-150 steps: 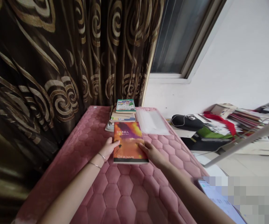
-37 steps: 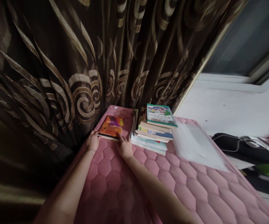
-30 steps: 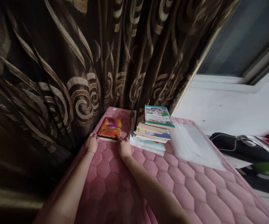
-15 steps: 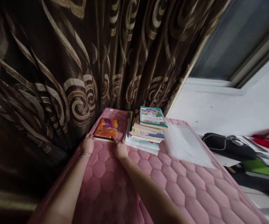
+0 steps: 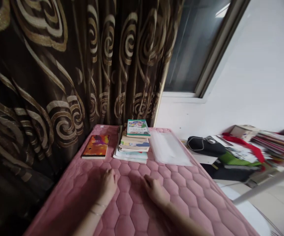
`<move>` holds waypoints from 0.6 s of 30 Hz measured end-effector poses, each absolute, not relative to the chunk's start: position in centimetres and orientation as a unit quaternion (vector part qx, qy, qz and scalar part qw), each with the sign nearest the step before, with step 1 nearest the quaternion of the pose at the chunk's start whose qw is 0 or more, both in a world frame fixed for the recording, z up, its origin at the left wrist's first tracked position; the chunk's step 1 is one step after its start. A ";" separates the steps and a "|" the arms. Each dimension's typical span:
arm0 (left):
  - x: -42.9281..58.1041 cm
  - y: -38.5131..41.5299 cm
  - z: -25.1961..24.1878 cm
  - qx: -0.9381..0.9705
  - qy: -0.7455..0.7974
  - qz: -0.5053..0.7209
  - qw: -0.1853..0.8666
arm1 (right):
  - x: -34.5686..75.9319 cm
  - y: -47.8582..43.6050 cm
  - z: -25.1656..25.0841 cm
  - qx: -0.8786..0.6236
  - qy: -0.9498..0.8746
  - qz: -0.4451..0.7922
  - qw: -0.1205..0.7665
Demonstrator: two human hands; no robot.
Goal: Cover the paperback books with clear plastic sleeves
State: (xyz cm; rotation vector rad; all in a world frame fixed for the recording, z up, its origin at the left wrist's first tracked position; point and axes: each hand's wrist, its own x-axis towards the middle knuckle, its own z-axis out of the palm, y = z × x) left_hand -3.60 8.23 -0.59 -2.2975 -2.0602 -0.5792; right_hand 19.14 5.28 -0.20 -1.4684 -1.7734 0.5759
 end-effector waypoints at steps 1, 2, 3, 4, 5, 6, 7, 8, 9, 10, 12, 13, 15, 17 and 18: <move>-2.1 7.5 -0.9 -0.752 -0.629 -0.198 -0.020 | 20.3 5.4 -0.1 -0.585 -0.672 0.223 0.397; -1.0 6.8 -1.3 -0.764 -0.609 -0.211 -0.031 | 21.3 5.7 0.1 -0.589 -0.654 0.227 0.418; -0.2 6.3 -1.6 -0.775 -0.590 -0.221 -0.040 | 22.2 6.1 0.3 -0.589 -0.636 0.238 0.438; 0.3 6.0 -1.9 -0.783 -0.575 -0.232 -0.044 | 23.0 6.7 0.7 -0.589 -0.618 0.253 0.455; 0.5 5.8 -2.2 -0.789 -0.563 -0.244 -0.045 | 23.6 7.4 1.2 -0.589 -0.602 0.272 0.465; 0.5 5.7 -2.4 -0.792 -0.552 -0.255 -0.048 | 24.2 8.2 1.8 -0.592 -0.585 0.289 0.473; 0.4 5.7 -2.6 -0.793 -0.545 -0.267 -0.051 | 24.6 9.1 2.5 -0.600 -0.568 0.296 0.479; 0.2 5.7 -2.8 -0.791 -0.542 -0.277 -0.056 | 25.0 10.1 3.1 -0.606 -0.558 0.297 0.483; -0.1 5.8 -3.0 -0.789 -0.541 -0.284 -0.062 | 25.3 11.2 3.8 -0.613 -0.549 0.295 0.486; -0.3 6.0 -3.1 -0.787 -0.541 -0.288 -0.069 | 25.6 12.2 4.4 -0.621 -0.543 0.290 0.486; -0.5 6.2 -3.5 -0.784 -0.542 -0.291 -0.080 | 26.1 14.4 5.6 -0.641 -0.531 0.276 0.480; -0.6 6.3 -3.6 -0.783 -0.542 -0.292 -0.085 | 26.4 15.4 6.1 -0.654 -0.525 0.265 0.475; -0.6 6.4 -3.9 -0.780 -0.544 -0.296 -0.092 | 27.3 17.2 7.0 -0.685 -0.516 0.233 0.459; -0.6 6.5 -4.0 -0.776 -0.548 -0.297 -0.096 | 28.5 18.3 7.5 -0.717 -0.514 0.187 0.432; -0.5 6.5 -4.0 -0.773 -0.551 -0.298 -0.096 | 29.2 18.5 7.6 -0.730 -0.519 0.166 0.413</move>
